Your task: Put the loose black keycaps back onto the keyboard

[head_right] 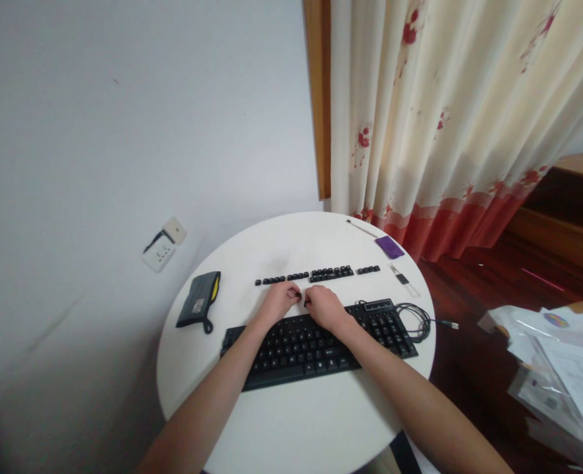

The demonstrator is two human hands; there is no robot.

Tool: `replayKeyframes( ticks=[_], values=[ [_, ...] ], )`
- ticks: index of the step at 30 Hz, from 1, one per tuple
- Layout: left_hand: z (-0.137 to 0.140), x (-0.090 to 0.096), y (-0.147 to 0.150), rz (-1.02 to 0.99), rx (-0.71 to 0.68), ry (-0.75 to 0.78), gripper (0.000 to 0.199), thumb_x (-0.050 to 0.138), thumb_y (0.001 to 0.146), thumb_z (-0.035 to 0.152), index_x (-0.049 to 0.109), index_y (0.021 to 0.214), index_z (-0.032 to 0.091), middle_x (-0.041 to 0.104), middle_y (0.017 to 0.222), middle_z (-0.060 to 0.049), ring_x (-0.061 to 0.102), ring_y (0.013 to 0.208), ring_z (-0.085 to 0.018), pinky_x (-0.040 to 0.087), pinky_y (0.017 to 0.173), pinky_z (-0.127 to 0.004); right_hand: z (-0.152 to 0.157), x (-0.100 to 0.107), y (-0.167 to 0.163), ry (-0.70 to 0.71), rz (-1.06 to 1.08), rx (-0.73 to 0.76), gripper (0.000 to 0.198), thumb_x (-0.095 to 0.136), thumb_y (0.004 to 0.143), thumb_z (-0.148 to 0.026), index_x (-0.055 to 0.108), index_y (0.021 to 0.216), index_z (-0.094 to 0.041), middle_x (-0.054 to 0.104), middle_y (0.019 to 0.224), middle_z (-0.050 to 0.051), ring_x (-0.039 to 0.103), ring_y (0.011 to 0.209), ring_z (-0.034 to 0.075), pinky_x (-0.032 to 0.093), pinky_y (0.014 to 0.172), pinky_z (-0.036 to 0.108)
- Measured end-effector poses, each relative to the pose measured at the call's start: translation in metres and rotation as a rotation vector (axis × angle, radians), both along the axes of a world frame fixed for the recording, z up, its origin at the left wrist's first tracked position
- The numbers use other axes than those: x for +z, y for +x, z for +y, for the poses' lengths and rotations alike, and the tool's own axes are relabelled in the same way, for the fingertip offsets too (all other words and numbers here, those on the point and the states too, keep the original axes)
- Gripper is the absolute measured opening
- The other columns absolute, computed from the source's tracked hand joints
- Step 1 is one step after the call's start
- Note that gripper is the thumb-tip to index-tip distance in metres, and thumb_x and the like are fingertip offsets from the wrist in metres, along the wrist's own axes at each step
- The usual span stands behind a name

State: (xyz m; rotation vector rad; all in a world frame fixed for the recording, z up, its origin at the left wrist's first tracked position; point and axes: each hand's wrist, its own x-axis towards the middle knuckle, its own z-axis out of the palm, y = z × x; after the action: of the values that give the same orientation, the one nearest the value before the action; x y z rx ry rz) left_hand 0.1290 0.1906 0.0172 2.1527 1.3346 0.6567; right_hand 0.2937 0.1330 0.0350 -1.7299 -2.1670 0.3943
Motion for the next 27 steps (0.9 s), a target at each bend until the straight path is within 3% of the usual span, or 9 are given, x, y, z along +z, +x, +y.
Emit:
replayKeyframes(
  ticks=[3, 8, 16, 24, 27],
  values=[
    [0.000, -0.001, -0.001, -0.019, 0.003, 0.008, 0.032, 0.071, 0.070, 0.005, 0.069, 0.100, 0.015, 0.071, 0.080, -0.002, 0.065, 0.071, -0.015, 0.051, 0.070, -0.025, 0.000, -0.004, 0.002, -0.019, 0.080, -0.014, 0.009, 0.060, 0.083, -0.016, 0.069, 0.084, -0.018, 0.070, 0.086, 0.005, 0.063, 0.082, 0.018, 0.041, 0.074, 0.024],
    [-0.002, 0.003, -0.001, 0.048, -0.018, 0.014, 0.013, 0.073, 0.072, 0.012, 0.071, 0.084, 0.016, 0.071, 0.077, -0.003, 0.066, 0.076, -0.018, 0.051, 0.073, -0.028, -0.001, -0.007, 0.007, -0.012, 0.183, -0.052, 0.007, 0.062, 0.081, -0.016, 0.069, 0.081, -0.018, 0.070, 0.080, 0.004, 0.062, 0.074, 0.016, 0.041, 0.068, 0.023],
    [-0.006, 0.010, -0.002, 0.054, 0.003, -0.001, 0.020, 0.075, 0.071, 0.014, 0.071, 0.090, 0.016, 0.071, 0.079, -0.004, 0.066, 0.074, -0.018, 0.050, 0.071, -0.027, -0.001, -0.010, 0.010, -0.019, 0.199, -0.046, 0.009, 0.061, 0.080, -0.015, 0.070, 0.083, -0.017, 0.070, 0.081, 0.005, 0.062, 0.077, 0.017, 0.042, 0.071, 0.023],
    [-0.037, 0.064, -0.022, -0.044, -0.066, 0.003, 0.014, 0.071, 0.076, 0.026, 0.074, 0.089, 0.020, 0.074, 0.089, -0.003, 0.066, 0.077, -0.017, 0.050, 0.078, -0.029, -0.002, -0.016, 0.010, 0.013, 0.270, -0.034, 0.009, 0.060, 0.079, -0.014, 0.068, 0.084, -0.016, 0.069, 0.081, 0.006, 0.061, 0.073, 0.016, 0.041, 0.069, 0.023],
    [-0.059, 0.070, -0.030, -0.022, -0.093, -0.012, 0.018, 0.071, 0.077, 0.026, 0.075, 0.094, 0.023, 0.075, 0.092, -0.001, 0.065, 0.078, -0.017, 0.049, 0.079, -0.029, -0.002, -0.017, 0.010, 0.018, 0.271, -0.033, 0.008, 0.061, 0.079, -0.015, 0.067, 0.084, -0.017, 0.068, 0.082, 0.006, 0.060, 0.076, 0.016, 0.041, 0.071, 0.023]
  ],
)
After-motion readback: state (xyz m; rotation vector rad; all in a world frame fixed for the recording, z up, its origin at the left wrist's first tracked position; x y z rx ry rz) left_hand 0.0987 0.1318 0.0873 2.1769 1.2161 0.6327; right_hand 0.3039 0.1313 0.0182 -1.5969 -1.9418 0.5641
